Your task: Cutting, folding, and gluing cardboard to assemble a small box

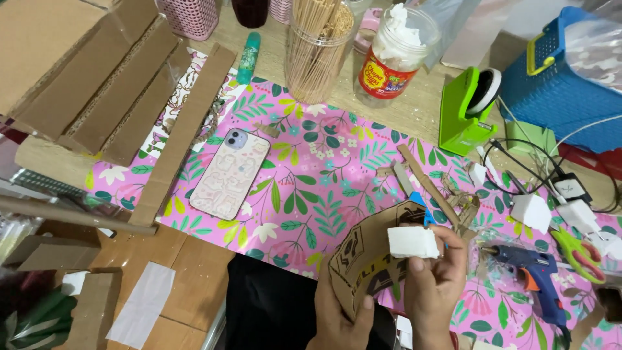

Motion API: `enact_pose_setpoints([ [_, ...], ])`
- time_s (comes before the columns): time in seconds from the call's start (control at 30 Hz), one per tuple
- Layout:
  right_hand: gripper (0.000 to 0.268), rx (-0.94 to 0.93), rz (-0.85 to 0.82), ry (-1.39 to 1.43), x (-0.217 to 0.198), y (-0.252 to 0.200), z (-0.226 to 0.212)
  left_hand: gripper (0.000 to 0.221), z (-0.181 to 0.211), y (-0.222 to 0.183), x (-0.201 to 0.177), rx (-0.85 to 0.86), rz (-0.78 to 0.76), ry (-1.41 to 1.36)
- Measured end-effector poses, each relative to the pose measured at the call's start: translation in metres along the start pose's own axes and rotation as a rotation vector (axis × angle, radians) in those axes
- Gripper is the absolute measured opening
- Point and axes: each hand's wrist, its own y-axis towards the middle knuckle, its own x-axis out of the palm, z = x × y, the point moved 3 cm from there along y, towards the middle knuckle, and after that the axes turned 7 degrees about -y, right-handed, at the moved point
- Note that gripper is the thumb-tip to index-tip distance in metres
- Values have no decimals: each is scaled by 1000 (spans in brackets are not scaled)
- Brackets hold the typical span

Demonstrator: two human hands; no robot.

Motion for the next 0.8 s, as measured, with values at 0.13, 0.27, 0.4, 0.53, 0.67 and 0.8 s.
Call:
enact_pose_setpoints([
  [0.13,59,48,-17,99,4,4,-11,76,38,3,10,165,-25,-139],
  [0.27,67,151,25,200,-5,4,-16,50,79,-2,31,491,147,-19],
  [0.4,72,173,33,269,-7,4,-30,42,61,-7,42,637,128,-63],
  [0.53,59,149,111,334,-1,1,-46,33,54,-10,42,754,29,4],
  [0.67,51,301,400,132,-26,-5,-31,36,21,-8,33,897,-285,46],
  [0.8,86,275,285,130,-34,-7,-31,33,27,-6,36,892,-285,30],
])
